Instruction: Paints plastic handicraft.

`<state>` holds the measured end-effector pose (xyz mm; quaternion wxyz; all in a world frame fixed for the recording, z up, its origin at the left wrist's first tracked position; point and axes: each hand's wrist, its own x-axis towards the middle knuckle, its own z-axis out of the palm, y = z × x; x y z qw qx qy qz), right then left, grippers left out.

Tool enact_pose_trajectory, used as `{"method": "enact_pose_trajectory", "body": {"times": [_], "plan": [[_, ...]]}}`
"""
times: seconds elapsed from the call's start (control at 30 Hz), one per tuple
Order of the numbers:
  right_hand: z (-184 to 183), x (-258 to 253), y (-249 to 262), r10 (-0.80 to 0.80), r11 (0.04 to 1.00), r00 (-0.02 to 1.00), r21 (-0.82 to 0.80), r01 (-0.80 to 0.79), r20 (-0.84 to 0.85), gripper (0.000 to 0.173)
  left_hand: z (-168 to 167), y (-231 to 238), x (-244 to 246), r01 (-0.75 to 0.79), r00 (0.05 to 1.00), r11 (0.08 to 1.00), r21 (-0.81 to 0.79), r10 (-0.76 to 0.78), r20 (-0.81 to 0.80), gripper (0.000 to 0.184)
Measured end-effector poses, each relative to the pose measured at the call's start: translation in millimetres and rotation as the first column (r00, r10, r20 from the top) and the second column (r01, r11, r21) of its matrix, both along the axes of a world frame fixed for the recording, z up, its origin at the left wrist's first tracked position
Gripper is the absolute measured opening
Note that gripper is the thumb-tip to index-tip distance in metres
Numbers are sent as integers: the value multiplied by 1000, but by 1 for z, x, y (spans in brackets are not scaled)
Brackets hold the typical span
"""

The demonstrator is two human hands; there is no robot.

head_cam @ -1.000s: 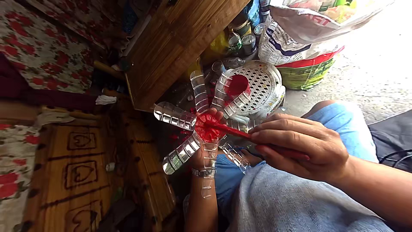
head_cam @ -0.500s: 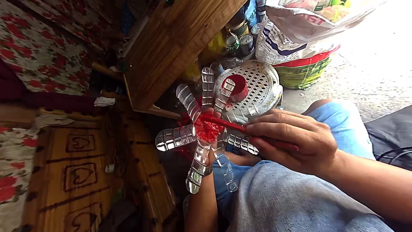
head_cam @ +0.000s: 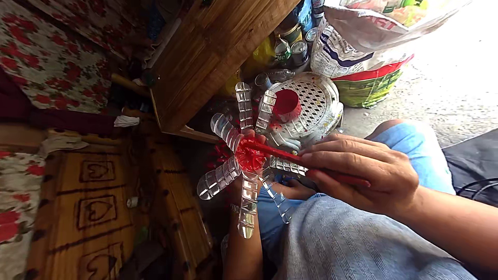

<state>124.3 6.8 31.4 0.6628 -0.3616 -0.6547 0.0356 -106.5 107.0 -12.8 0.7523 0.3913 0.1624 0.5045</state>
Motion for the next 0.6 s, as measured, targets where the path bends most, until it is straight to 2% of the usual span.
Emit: {"method": "enact_pose_trajectory", "body": {"times": [0.13,0.23,0.33,0.47,0.6], "plan": [[-2,-1,3,6,1000,1000,-5,-6,6,19,-5,2,-4,26,999,999,21,-25,-41,38],[0,-1,-1,7,1000,1000,-13,-7,8,19,-7,-1,-4,-27,998,997,77,31,-58,30],[2,1,2,-24,1000,1000,-2,24,11,18,-1,-1,0,63,997,991,116,-57,-48,37],[0,0,2,22,999,1000,-23,-22,-3,19,1,-2,2,-2,998,994,107,8,-56,27],[1,3,-2,-20,1000,1000,-14,19,-3,18,0,-3,2,6,999,990,139,-1,-36,31]]}}
